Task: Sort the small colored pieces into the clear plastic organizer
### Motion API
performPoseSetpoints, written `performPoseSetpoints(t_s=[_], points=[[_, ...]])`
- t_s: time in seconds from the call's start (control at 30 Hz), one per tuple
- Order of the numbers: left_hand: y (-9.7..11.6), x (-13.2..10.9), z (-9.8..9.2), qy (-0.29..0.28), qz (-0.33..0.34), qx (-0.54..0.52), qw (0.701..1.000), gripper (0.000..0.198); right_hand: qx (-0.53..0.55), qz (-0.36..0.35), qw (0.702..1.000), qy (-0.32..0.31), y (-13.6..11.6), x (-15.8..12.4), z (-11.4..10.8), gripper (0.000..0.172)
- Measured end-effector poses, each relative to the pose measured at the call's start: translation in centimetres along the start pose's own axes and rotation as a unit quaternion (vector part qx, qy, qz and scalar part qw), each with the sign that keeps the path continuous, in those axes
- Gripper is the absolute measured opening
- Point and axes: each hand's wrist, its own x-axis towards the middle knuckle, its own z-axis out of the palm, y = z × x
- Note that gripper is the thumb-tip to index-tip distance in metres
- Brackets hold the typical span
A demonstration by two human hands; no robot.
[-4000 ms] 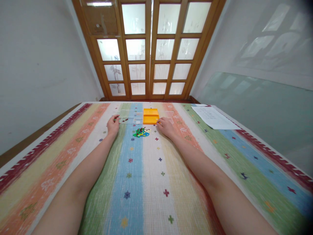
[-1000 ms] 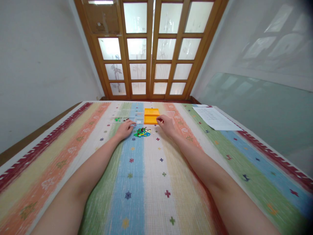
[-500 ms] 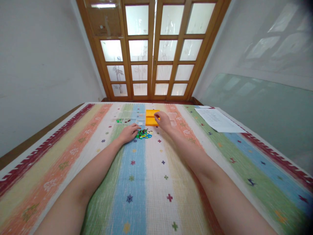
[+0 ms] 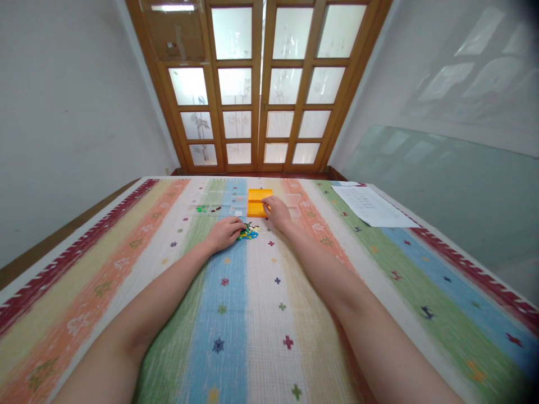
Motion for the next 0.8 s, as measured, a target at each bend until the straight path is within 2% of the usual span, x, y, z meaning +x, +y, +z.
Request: performPoseSetpoints(t_s=[0.13, 0.23, 0.47, 0.63, 0.8], points=[[-0.4, -0.2, -0.3, -0.001, -0.018, -0.002, 1.000, 0.030, 0.027, -0.052, 0.997, -0.043, -1.5, 0.0, -0.9, 0.016], [-0.5, -0.1, -0.3, -0.009, -0.021, 0.006, 1.000, 0.030, 0.039, -0.084, 0.990, -0.109, -2.9, -0.1, -1.2, 0.014], [-2.4, -0.5, -0.3, 0.042, -0.091, 0.048, 0.994, 0.026, 0.065, -0.148, 0.961, -0.224, -6.2, -0.9, -1.5, 0.007], [-4.1, -1.0, -0.3, 0.067, -0.122, 0.027, 0.990, 0.026, 0.066, -0.219, 0.942, -0.245, -7.1, -1.1, -1.2, 0.009], [-4.3, -1.1, -0.1, 0.038, -0.096, 0.001, 0.995, 0.026, 0.057, -0.253, 0.930, -0.259, -7.4, -1.1, -1.2, 0.007]])
